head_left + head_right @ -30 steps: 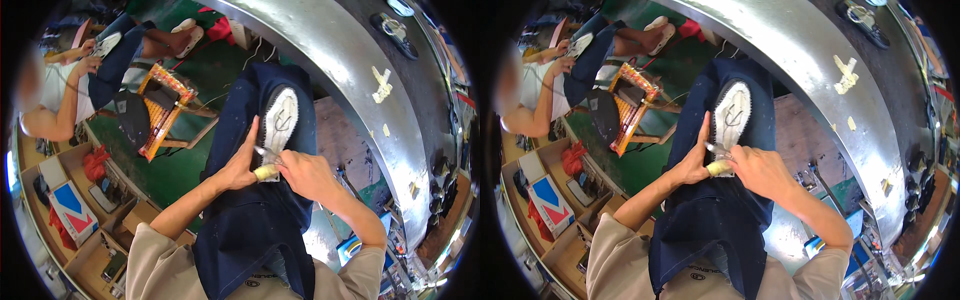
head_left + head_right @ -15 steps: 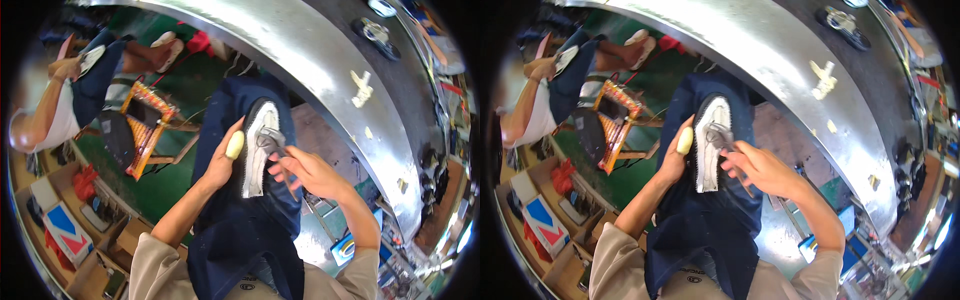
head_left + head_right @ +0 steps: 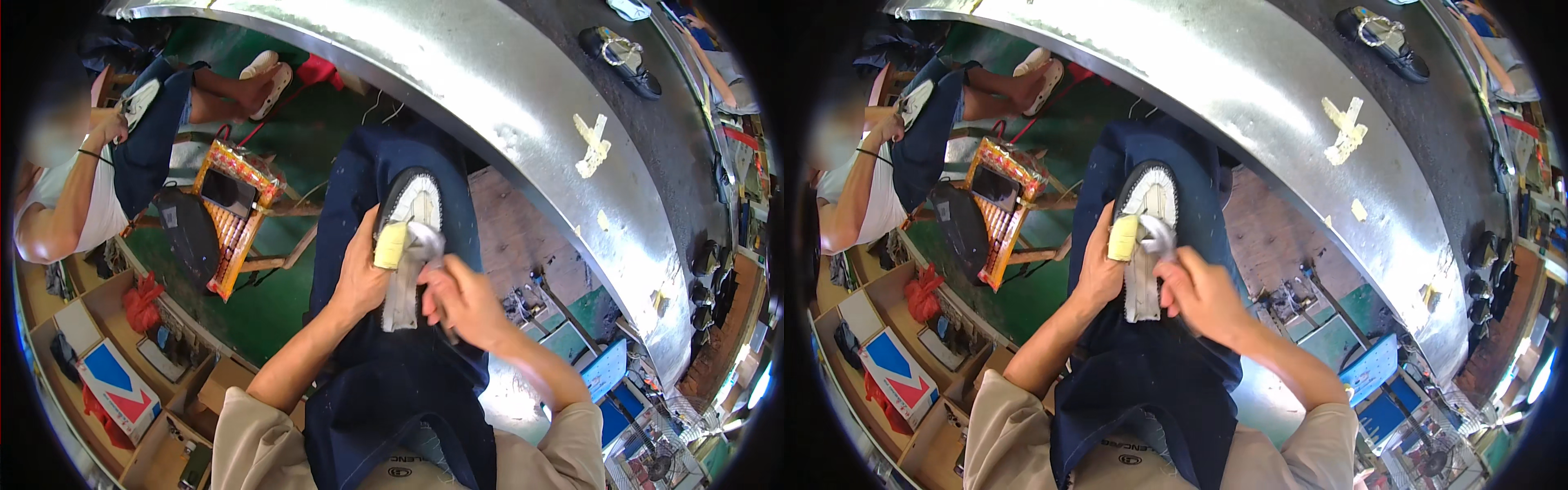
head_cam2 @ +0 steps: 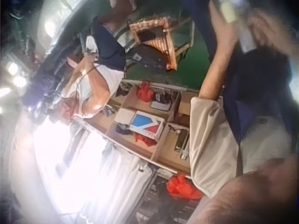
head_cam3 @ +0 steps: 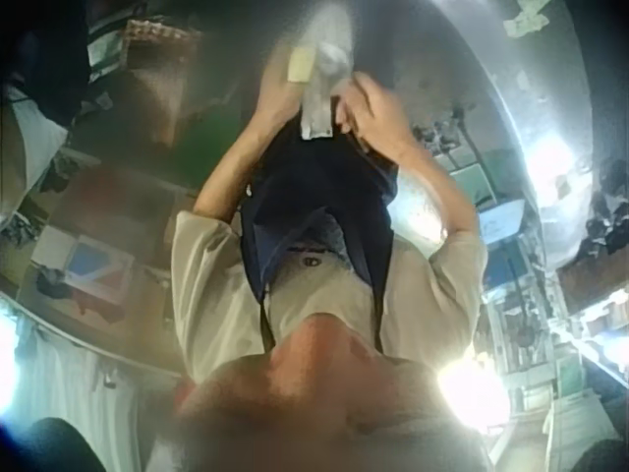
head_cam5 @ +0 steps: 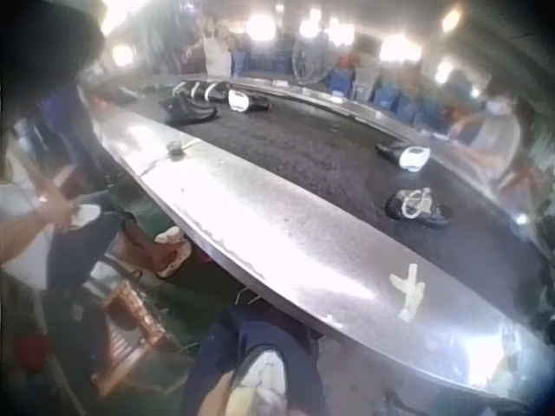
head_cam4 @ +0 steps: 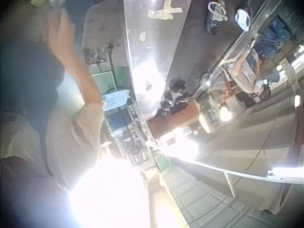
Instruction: Working on a shoe production line, specifically lasting or shaping shoes using a hand tool and a conveyor belt.
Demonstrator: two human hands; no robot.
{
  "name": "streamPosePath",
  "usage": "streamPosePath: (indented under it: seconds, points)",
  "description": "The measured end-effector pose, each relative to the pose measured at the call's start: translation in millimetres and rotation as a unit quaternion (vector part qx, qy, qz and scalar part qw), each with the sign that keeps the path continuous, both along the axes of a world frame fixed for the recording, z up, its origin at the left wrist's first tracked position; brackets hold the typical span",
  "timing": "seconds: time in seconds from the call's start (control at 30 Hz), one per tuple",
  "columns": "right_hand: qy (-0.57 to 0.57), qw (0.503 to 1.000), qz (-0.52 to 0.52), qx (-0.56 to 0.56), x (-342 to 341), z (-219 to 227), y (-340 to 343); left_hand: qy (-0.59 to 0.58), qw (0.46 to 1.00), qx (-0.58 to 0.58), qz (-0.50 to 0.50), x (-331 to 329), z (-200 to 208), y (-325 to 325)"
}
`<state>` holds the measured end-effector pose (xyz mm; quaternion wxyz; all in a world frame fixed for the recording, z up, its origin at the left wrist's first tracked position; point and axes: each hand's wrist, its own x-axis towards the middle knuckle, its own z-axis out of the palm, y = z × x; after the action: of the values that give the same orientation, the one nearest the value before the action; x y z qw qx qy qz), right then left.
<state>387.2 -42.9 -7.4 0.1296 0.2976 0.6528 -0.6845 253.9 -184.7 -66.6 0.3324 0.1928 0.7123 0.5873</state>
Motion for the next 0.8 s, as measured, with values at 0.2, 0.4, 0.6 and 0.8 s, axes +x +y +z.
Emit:
streamPosePath:
  seconds: [0.2,0.4,0.6,0.8]
  points:
    - [0.280,0.886,0.054,0.366,-22.9,26.7,41.4,-0.032,0.999,-0.006,-0.042,8.0,-0.7,-0.4]
    - [0.213,0.807,0.214,0.507,-38.3,32.3,47.0,0.028,0.990,-0.108,-0.091,3.4,30.9,-0.4]
    - [0.145,0.806,0.265,0.510,-45.8,8.9,34.0,-0.023,0.991,-0.106,-0.079,-7.5,14.6,-7.4]
    - [0.099,0.950,0.040,0.294,2.2,-2.8,39.7,-0.247,0.958,0.139,0.051,-3.5,4.0,-18.5]
